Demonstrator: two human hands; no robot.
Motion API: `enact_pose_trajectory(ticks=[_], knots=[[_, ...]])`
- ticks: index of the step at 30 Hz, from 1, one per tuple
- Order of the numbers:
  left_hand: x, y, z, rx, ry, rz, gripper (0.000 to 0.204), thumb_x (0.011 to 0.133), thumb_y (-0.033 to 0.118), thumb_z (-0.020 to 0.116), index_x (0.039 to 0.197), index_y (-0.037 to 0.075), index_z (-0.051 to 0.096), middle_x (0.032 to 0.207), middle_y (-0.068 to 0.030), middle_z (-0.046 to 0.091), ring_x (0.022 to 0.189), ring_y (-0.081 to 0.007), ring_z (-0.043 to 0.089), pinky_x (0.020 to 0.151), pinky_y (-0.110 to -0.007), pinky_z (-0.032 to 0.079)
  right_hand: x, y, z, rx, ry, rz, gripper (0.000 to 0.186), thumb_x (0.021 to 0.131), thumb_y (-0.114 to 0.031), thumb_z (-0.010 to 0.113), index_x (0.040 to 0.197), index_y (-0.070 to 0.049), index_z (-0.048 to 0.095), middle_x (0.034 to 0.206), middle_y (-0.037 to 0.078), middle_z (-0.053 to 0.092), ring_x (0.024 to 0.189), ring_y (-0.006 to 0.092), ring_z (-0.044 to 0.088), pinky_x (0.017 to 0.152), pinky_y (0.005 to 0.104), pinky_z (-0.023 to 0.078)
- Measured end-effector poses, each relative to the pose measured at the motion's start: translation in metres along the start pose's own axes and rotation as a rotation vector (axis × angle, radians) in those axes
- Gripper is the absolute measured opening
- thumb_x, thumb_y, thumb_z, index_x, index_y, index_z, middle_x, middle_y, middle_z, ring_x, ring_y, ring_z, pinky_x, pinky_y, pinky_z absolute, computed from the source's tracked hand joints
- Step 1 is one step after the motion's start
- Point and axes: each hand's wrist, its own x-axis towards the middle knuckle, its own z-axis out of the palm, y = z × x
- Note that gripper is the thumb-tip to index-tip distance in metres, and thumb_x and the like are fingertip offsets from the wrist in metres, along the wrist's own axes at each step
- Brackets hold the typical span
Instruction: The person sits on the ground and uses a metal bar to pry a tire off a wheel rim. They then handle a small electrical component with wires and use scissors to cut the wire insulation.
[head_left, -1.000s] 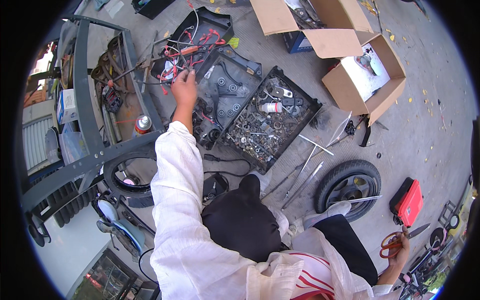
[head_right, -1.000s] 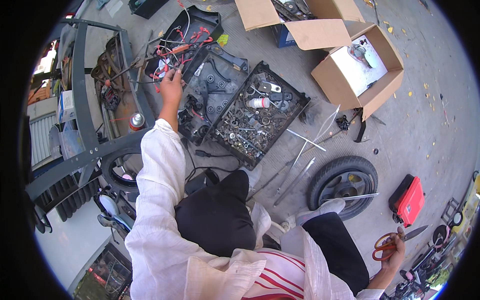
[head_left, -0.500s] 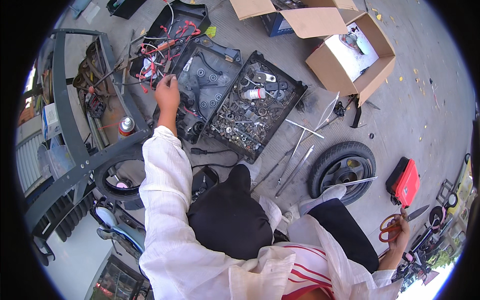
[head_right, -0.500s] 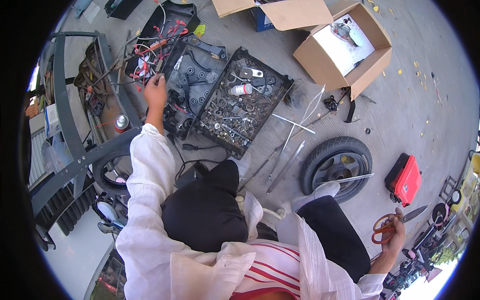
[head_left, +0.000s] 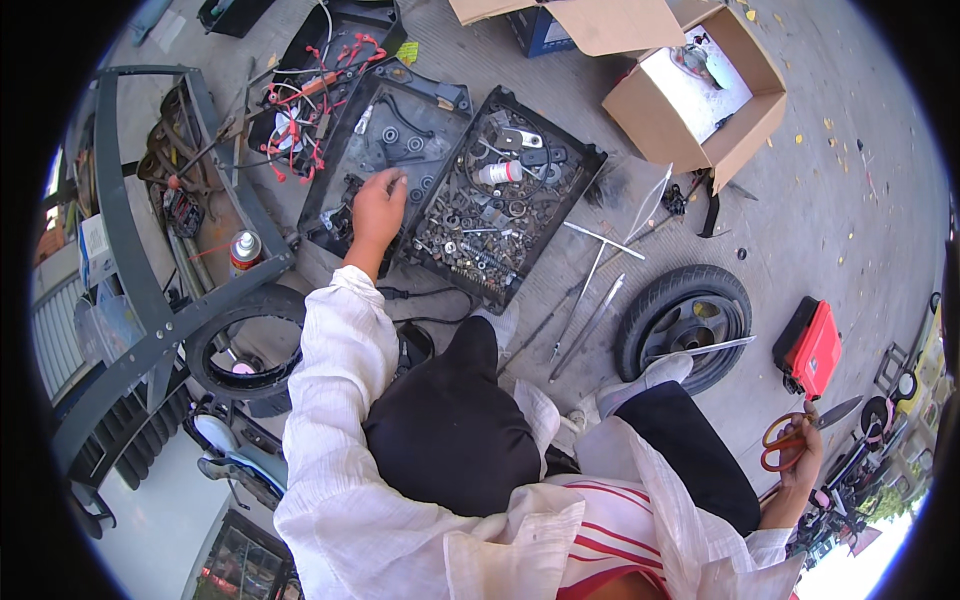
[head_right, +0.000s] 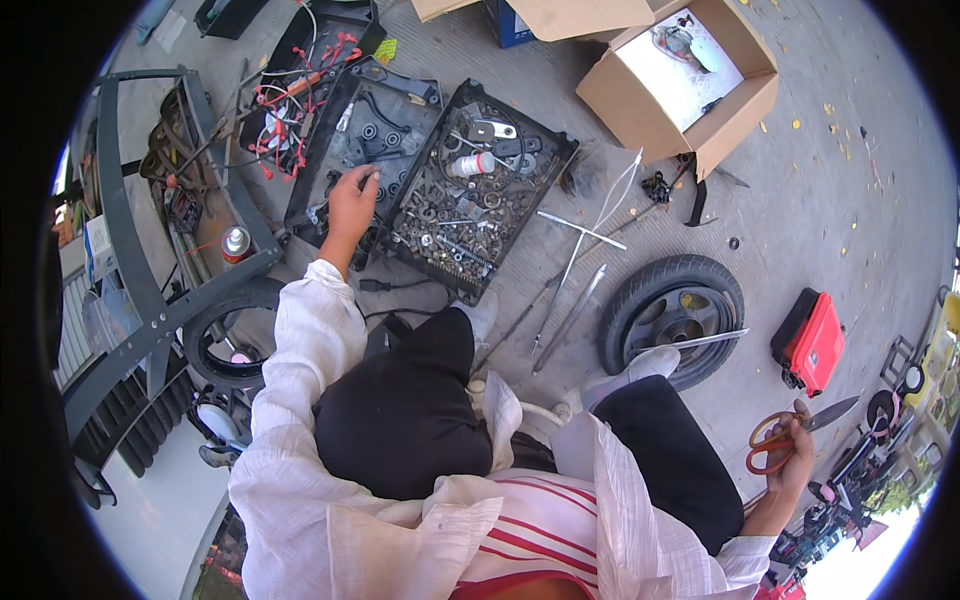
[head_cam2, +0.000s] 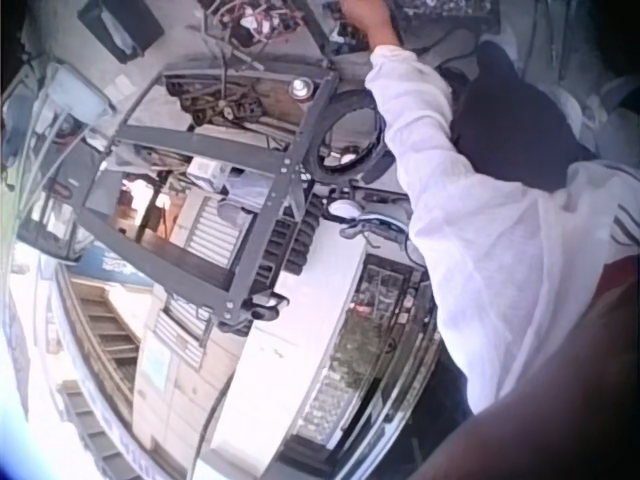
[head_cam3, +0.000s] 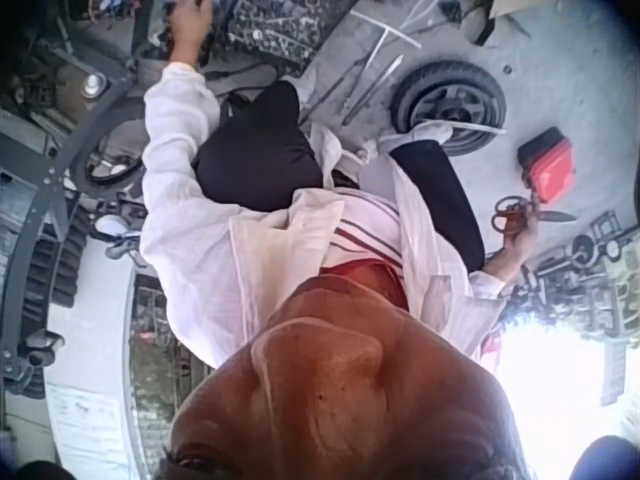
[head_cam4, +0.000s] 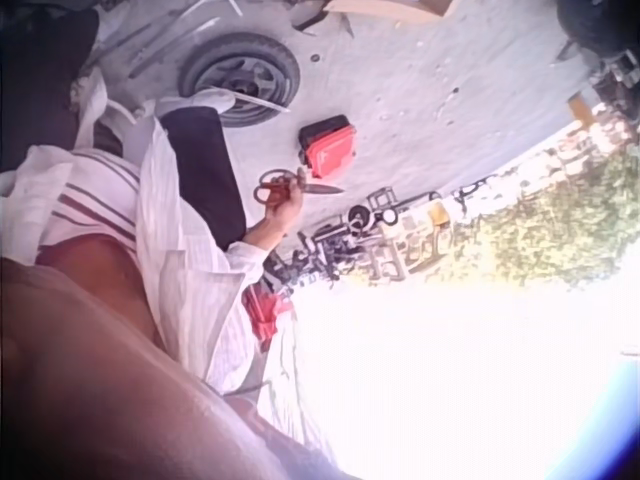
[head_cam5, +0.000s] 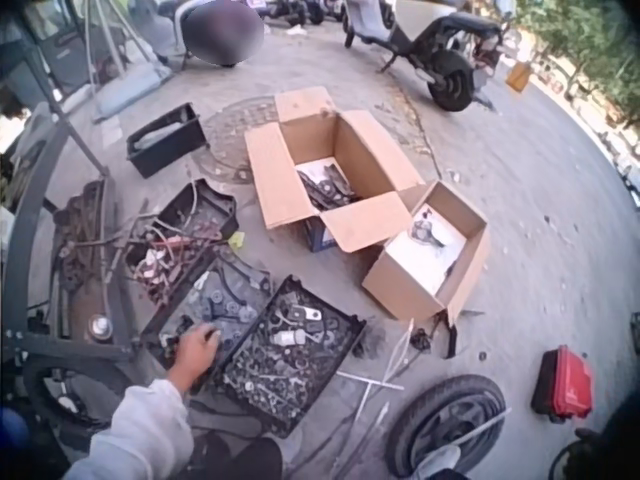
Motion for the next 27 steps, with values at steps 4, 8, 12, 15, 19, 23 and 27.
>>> enact_pose_trajectory(ticks=[4, 8, 12, 15, 19, 23, 27], knots=[[0.003, 0.003, 0.001, 0.019, -0.054, -0.032, 0.020, 0.089, 0.020, 0.062, 0.102, 0.006, 0.069, 0.094, -0.0150, 0.067, 0.083, -0.0303, 0.065, 0.077, -0.038, 0.051, 0.002, 0.002, -0.004, 0.000, -0.005, -0.001, 0.044, 0.091, -0.011, 0.055, 0.131, 0.003, 0.043, 0.092, 0.008, 0.057, 0.079, 0.0141, 0.058, 0.070, 0.0294, 0.052], [-0.001, -0.008, 0.002, 0.074, -0.094, -0.029, 0.023, 0.089, 0.022, 0.061, 0.104, 0.006, 0.068, 0.097, -0.0167, 0.067, 0.087, -0.0334, 0.065, 0.079, -0.039, 0.050, 0.000, 0.000, 0.001, -0.006, 0.020, 0.006, 0.044, 0.091, -0.012, 0.055, 0.131, 0.003, 0.043, 0.091, 0.008, 0.057, 0.078, 0.0144, 0.058, 0.070, 0.0292, 0.052], [-0.010, -0.022, 0.001, 0.072, -0.185, -0.058, 0.026, 0.090, 0.024, 0.060, 0.106, 0.006, 0.068, 0.102, -0.0186, 0.067, 0.094, -0.0360, 0.065, 0.082, -0.040, 0.050, 0.001, -0.001, 0.003, -0.015, 0.010, 0.006, 0.045, 0.091, -0.012, 0.055, 0.131, 0.003, 0.043, 0.091, 0.007, 0.057, 0.077, 0.0139, 0.057, 0.071, 0.0286, 0.051], [-0.013, -0.024, 0.002, 0.068, -0.268, -0.088, 0.027, 0.091, 0.025, 0.060, 0.108, 0.006, 0.068, 0.103, -0.0191, 0.068, 0.096, -0.0368, 0.064, 0.084, -0.041, 0.049, -0.001, 0.000, 0.001, -0.014, 0.011, -0.001, 0.046, 0.091, -0.011, 0.056, 0.132, 0.003, 0.043, 0.092, 0.007, 0.057, 0.078, 0.0133, 0.058, 0.071, 0.0280, 0.051], [-0.020, -0.035, 0.004, 0.204, -0.331, -0.074, 0.030, 0.090, 0.026, 0.061, 0.112, 0.007, 0.066, 0.109, -0.0189, 0.065, 0.101, -0.0366, 0.062, 0.087, -0.042, 0.049, 0.000, -0.002, 0.000, -0.019, 0.002, -0.003, 0.045, 0.090, -0.011, 0.056, 0.131, 0.003, 0.043, 0.093, 0.007, 0.057, 0.078, 0.0131, 0.058, 0.070, 0.0277, 0.051], [-0.024, -0.040, 0.003, 0.274, -0.283, -0.075, 0.032, 0.089, 0.027, 0.061, 0.112, 0.007, 0.065, 0.115, -0.0190, 0.062, 0.107, -0.0367, 0.059, 0.089, -0.043, 0.048, 0.002, -0.001, 0.002, -0.031, 0.018, -0.010, 0.045, 0.090, -0.012, 0.056, 0.131, 0.002, 0.043, 0.092, 0.007, 0.057, 0.077, 0.0126, 0.058, 0.069, 0.0272, 0.051], [-0.011, -0.034, -0.012, 0.325, 0.019, -0.063, 0.032, 0.085, 0.021, 0.064, 0.115, 0.008, 0.063, 0.119, -0.0168, 0.060, 0.111, -0.0362, 0.056, 0.092, -0.042, 0.046, 0.003, 0.003, -0.007, -0.008, 0.008, -0.010, 0.046, 0.091, -0.012, 0.056, 0.132, 0.001, 0.042, 0.091, 0.007, 0.058, 0.077, 0.0119, 0.058, 0.067, 0.0267, 0.052]])
